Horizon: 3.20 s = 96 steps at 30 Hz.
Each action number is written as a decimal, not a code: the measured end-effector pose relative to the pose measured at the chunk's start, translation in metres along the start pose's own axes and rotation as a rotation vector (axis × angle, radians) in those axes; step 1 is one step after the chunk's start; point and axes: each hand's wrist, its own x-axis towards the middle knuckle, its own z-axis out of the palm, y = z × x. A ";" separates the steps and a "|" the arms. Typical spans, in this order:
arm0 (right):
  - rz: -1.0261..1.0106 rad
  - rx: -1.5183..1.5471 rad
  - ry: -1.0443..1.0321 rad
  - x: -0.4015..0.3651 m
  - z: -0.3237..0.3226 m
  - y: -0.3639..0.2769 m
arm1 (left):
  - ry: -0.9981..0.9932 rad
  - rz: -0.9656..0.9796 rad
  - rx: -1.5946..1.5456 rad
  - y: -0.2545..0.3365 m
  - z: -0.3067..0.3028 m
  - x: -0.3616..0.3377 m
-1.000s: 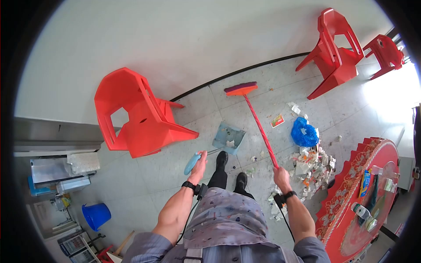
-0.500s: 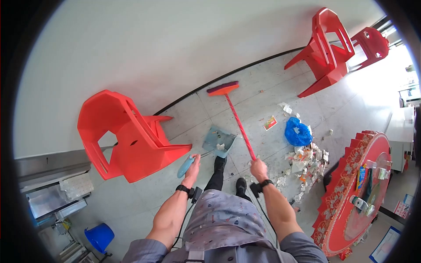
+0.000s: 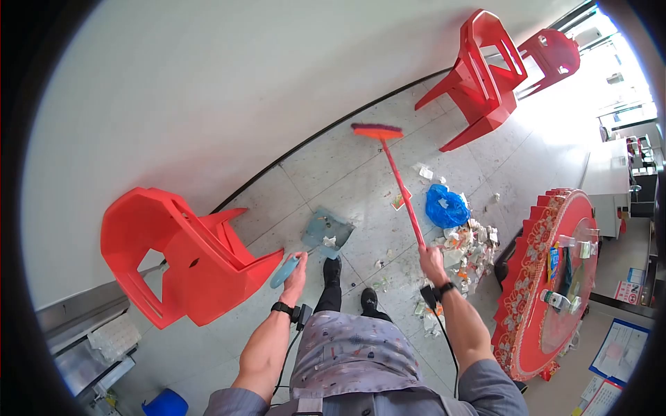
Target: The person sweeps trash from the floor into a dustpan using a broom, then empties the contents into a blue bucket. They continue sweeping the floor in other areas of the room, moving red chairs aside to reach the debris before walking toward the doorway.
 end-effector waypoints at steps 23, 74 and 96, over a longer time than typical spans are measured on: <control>0.076 -0.312 -0.057 0.029 -0.092 -0.037 | 0.019 0.256 0.243 0.045 0.044 0.085; -0.417 -0.422 -0.337 0.374 -0.212 0.107 | 0.126 0.005 0.343 0.100 0.214 0.139; -0.253 -0.418 -0.351 0.124 -0.106 -0.027 | 0.174 0.219 0.314 0.090 0.112 0.045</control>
